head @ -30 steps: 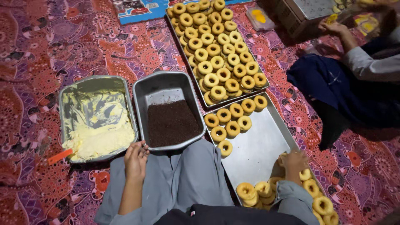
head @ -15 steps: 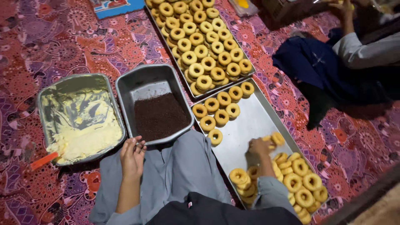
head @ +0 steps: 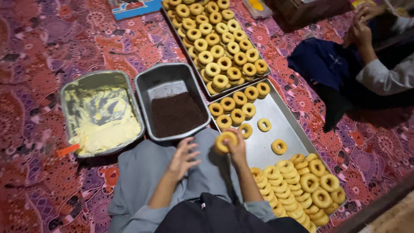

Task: The person sits on the floor and repeatedly fills ring-shaped pastries with a cream filling using their fingers, then rolls them in a dark crumb topping and places them on a tray.

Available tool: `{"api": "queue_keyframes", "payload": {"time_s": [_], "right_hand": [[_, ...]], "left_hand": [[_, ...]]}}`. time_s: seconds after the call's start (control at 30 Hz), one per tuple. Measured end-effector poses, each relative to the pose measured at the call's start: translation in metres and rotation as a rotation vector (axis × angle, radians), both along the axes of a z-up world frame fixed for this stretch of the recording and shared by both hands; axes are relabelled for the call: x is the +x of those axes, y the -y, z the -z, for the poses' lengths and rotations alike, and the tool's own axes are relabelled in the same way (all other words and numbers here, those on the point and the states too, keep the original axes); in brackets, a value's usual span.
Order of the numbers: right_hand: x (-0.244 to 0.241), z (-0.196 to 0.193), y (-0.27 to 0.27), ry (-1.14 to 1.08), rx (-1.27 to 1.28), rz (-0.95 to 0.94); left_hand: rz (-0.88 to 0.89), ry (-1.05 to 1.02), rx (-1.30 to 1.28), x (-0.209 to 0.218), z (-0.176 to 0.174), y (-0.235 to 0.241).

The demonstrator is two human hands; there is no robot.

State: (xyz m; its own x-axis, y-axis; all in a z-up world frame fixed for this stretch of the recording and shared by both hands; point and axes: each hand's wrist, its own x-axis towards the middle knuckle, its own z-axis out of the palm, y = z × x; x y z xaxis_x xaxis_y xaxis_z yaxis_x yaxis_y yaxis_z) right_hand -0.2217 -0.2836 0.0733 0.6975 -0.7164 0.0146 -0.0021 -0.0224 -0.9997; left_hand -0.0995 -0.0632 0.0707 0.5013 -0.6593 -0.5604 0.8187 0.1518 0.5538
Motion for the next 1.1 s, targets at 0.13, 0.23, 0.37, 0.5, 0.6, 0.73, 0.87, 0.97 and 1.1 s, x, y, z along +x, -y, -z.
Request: {"api": "queue_keyframes", "payload": {"time_s": [0.13, 0.23, 0.37, 0.5, 0.6, 0.73, 0.87, 0.97, 1.1], "right_hand": [[0.047, -0.047, -0.067, 0.112, 0.243, -0.382], [0.072, -0.061, -0.096, 0.193, 0.653, -0.489], [0.107, -0.063, -0.115, 0.179, 0.408, -0.555], [0.137, -0.056, -0.148, -0.003, -0.446, -0.601], [0.145, -0.051, -0.187, 0.132, -0.781, -0.479], [0.155, -0.051, -0.217, 0.233, -0.791, -0.909], [0.168, -0.043, -0.23, 0.239, -0.65, -1.006], [0.188, -0.035, -0.243, 0.029, 0.299, -0.93], [0.196, -0.026, -0.264, -0.251, -0.233, -0.914]], "left_hand": [[-0.08, -0.015, -0.408, -0.018, -0.014, 0.014], [-0.288, -0.001, -0.486, -0.007, -0.021, -0.01], [-0.543, 0.09, -0.239, 0.002, -0.015, -0.042], [-0.819, 0.105, -0.233, 0.016, 0.027, -0.072], [-0.883, 0.167, -0.558, 0.032, 0.07, -0.104], [-1.037, 0.034, -0.351, 0.045, 0.1, -0.149], [-1.045, 0.055, -0.351, 0.047, 0.102, -0.185], [-1.051, 0.111, -0.353, 0.052, 0.09, -0.194], [-1.039, 0.044, -0.283, 0.054, 0.079, -0.182]]}}
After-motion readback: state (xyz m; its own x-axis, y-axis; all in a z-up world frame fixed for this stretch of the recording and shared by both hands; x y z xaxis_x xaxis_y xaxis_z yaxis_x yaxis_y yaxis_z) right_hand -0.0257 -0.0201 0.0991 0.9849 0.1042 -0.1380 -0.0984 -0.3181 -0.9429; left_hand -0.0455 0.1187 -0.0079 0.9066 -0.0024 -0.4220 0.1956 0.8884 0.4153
